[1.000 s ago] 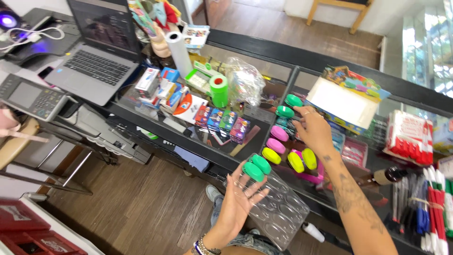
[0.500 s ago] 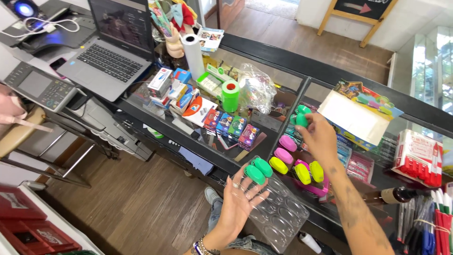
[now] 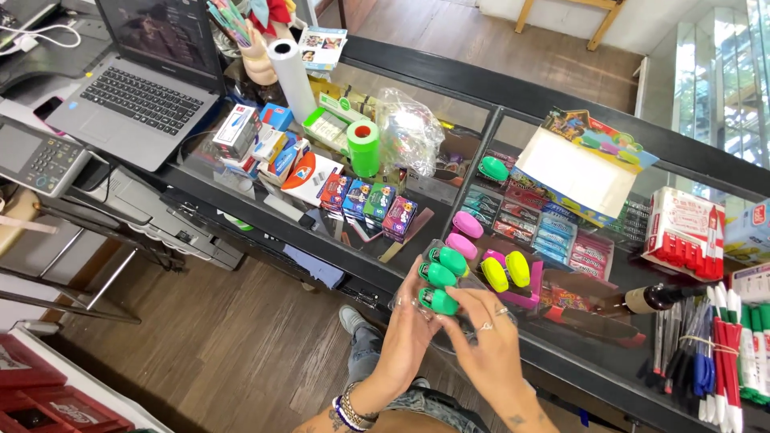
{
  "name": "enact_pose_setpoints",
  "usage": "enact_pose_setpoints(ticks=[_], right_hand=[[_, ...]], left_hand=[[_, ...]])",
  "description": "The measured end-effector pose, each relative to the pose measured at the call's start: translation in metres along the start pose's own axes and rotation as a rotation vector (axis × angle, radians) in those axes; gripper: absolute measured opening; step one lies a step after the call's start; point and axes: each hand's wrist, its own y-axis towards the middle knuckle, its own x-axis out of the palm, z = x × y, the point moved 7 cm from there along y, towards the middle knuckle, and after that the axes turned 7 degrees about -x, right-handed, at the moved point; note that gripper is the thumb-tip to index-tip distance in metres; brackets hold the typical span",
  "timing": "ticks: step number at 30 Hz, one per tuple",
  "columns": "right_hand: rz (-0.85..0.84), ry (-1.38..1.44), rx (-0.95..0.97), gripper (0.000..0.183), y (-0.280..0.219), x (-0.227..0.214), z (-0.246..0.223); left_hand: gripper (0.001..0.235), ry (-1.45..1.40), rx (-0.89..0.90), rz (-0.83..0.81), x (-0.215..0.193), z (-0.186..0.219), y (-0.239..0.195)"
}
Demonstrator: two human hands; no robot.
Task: Organizing small colorful egg-shaped erasers into a plastic tray on a shop counter.
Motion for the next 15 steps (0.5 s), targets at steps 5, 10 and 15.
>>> enact_pose_setpoints(ticks=[5,10,15], right_hand=[[0.155,0.016,-0.029,0.031,-0.011,0.002,-0.013],[0.191,-0.080,-0.067,0.033,-0.015,0.004,-0.020],[0.195,-0.079,-0.064,0.037,-0.020,0.002,-0.021]], left_hand=[[0.075,-0.049,-0.022,-0.026,-0.002,-0.014,-0.007],[0.075,-0.006,-0.019,-0.066,0.008,-0.011,-0.014],[0.078,0.060,-0.043,-0.031,0.004,-0.012,-0.015]])
